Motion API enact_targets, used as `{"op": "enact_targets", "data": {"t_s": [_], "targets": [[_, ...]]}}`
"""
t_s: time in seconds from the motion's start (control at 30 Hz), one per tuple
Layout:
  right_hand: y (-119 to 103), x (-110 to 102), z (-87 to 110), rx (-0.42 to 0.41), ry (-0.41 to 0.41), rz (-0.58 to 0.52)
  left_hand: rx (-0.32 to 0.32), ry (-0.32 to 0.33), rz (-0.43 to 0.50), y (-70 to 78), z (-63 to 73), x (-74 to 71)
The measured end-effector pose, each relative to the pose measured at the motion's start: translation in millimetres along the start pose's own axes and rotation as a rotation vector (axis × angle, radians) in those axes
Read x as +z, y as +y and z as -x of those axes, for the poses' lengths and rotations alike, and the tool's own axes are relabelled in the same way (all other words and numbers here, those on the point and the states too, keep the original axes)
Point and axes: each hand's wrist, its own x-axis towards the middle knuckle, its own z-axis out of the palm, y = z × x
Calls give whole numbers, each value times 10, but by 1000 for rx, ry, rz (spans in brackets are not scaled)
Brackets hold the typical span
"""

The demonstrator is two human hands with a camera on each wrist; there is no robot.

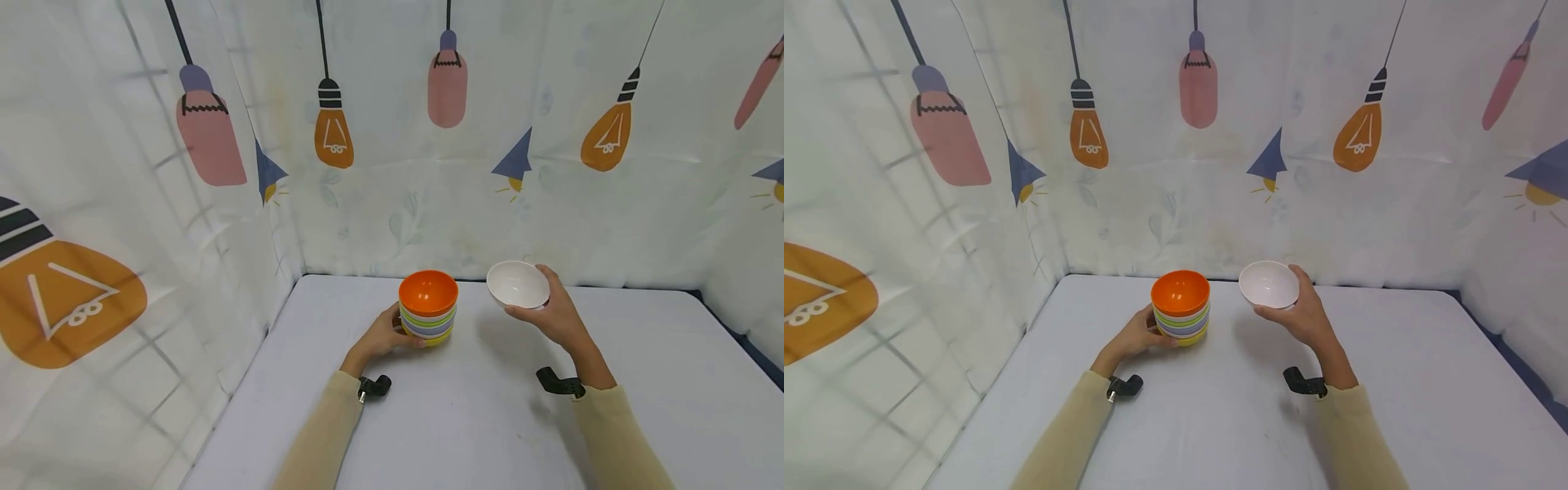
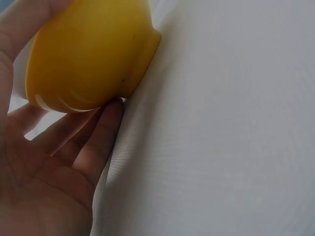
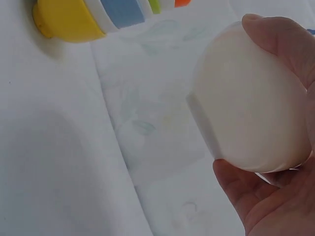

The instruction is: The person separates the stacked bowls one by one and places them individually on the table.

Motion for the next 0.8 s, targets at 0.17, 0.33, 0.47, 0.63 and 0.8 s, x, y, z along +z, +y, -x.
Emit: {"op": "enact_targets", "data": {"t_s": [0.17, 0.33, 0.47, 0.63, 0.8], "targets": [[125, -13, -34, 35, 3, -4, -1, 4, 2, -1, -1, 5], [241, -23, -56, 68, 7, 9, -6, 7, 2, 7, 2, 5], [342, -25, -63, 100, 7, 32, -2, 5, 0, 6, 4, 4], [490, -43, -69, 128, 5, 28, 13, -4, 2, 7, 3, 4], [648, -68, -64, 188, -1, 14, 15, 0, 2, 6, 3, 11]]}}
